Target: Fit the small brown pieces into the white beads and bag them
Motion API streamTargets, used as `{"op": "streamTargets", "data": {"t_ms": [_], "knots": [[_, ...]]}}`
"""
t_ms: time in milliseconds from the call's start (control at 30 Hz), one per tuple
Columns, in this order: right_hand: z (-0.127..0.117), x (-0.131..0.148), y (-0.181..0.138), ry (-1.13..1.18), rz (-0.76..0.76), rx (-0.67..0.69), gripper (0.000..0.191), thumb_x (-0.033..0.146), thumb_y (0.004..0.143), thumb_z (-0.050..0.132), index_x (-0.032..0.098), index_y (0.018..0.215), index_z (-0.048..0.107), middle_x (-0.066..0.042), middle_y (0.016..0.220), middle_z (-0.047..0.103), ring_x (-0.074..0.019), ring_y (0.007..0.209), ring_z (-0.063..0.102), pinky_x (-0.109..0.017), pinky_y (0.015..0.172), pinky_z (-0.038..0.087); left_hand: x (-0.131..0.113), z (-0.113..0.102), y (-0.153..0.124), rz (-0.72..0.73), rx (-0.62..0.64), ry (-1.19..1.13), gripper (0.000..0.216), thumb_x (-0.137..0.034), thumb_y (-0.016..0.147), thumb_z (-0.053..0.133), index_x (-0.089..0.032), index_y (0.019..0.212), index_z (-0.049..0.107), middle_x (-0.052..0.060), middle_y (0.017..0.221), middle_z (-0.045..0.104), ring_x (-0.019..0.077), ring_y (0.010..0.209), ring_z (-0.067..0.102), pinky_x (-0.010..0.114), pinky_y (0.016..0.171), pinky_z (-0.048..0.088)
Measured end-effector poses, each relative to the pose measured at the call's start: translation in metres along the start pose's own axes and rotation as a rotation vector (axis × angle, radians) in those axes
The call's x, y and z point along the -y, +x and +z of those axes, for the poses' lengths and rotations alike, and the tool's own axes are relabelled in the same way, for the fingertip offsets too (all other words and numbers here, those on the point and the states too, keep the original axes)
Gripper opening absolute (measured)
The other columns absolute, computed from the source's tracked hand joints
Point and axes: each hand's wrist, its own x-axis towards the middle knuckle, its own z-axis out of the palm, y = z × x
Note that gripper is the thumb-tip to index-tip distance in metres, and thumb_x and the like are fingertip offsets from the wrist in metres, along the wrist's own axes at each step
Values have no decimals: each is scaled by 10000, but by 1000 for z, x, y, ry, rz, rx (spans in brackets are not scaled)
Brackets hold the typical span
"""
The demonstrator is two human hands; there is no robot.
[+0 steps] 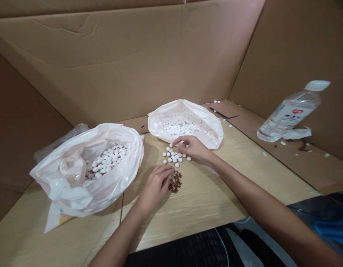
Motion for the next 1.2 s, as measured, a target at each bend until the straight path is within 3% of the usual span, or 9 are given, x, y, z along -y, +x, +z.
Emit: {"op": "streamTargets", "data": {"t_ms": [100, 200, 367, 600, 700, 767, 867, 1000, 1200], "knots": [[-11, -9, 6, -51, 1, -172, 162, 213, 751, 605, 149, 867, 699, -60, 930, 699, -155, 720, 564, -278, 696, 421, 0, -1, 0, -22, -47, -39, 278, -146, 905, 477, -215, 1052, 703, 72, 1112, 690, 226, 1065, 592, 405, 936, 458], [-23, -18, 10, -213, 80, -297, 174, 185, 749, 576, 143, 860, 704, -72, 882, 709, -176, 699, 580, -288, 670, 425, 0, -2, 0, -59, -107, -109, 241, -159, 879, 525, -225, 971, 738, 71, 1018, 721, 227, 974, 636, 387, 868, 492], [-29, -23, 11, -503, 222, -244, 239, 169, 754, 579, 152, 942, 726, -92, 907, 721, -223, 768, 621, -301, 668, 426, 4, -2, 0, -183, -236, -243, 179, -137, 788, 607, -215, 813, 766, 71, 890, 744, 220, 850, 673, 365, 806, 523], [-27, -21, 10, -529, 234, -187, 145, 119, 684, 640, 161, 786, 735, -98, 867, 723, -258, 829, 641, -304, 689, 430, 0, -1, 3, -375, -281, -526, 57, -160, 674, 704, -175, 698, 753, 69, 768, 744, 192, 729, 683, 314, 733, 551], [-28, -20, 11, -505, 228, -210, 179, 124, 713, 613, 152, 845, 729, -95, 886, 720, -237, 816, 636, -303, 690, 438, -5, -5, 4, -447, -283, -570, 34, -174, 647, 737, -174, 676, 754, 63, 737, 747, 189, 696, 680, 309, 714, 548], [-27, -15, 10, -384, 199, -239, 175, 154, 732, 610, 143, 870, 717, -90, 899, 714, -206, 790, 624, -294, 686, 444, -7, -8, 4, -465, -289, -605, 45, -212, 660, 749, -172, 680, 759, 64, 735, 750, 195, 700, 681, 310, 708, 545], [-22, 0, 6, 12, 170, -204, 164, 248, 722, 660, 138, 837, 696, -67, 829, 687, -151, 663, 577, -276, 604, 437, -7, -9, 3, -499, -304, -684, 102, -243, 644, 785, -163, 703, 764, 68, 743, 752, 196, 701, 681, 305, 705, 544], [-5, 21, -5, 426, 221, 37, 234, 306, 677, 737, 148, 841, 681, -22, 723, 643, -94, 538, 510, -249, 521, 416, -2, -7, 2, -539, -325, -821, 168, -207, 600, 824, -152, 739, 747, 56, 741, 746, 170, 702, 682, 276, 708, 536], [20, 27, -15, 703, 296, 307, 169, 227, 659, 777, 167, 796, 699, -21, 753, 670, -101, 611, 593, -252, 595, 481, 3, -5, 3, -465, -366, -956, 181, -190, 622, 817, -163, 770, 716, 21, 755, 739, 131, 723, 670, 232, 727, 510]]}}
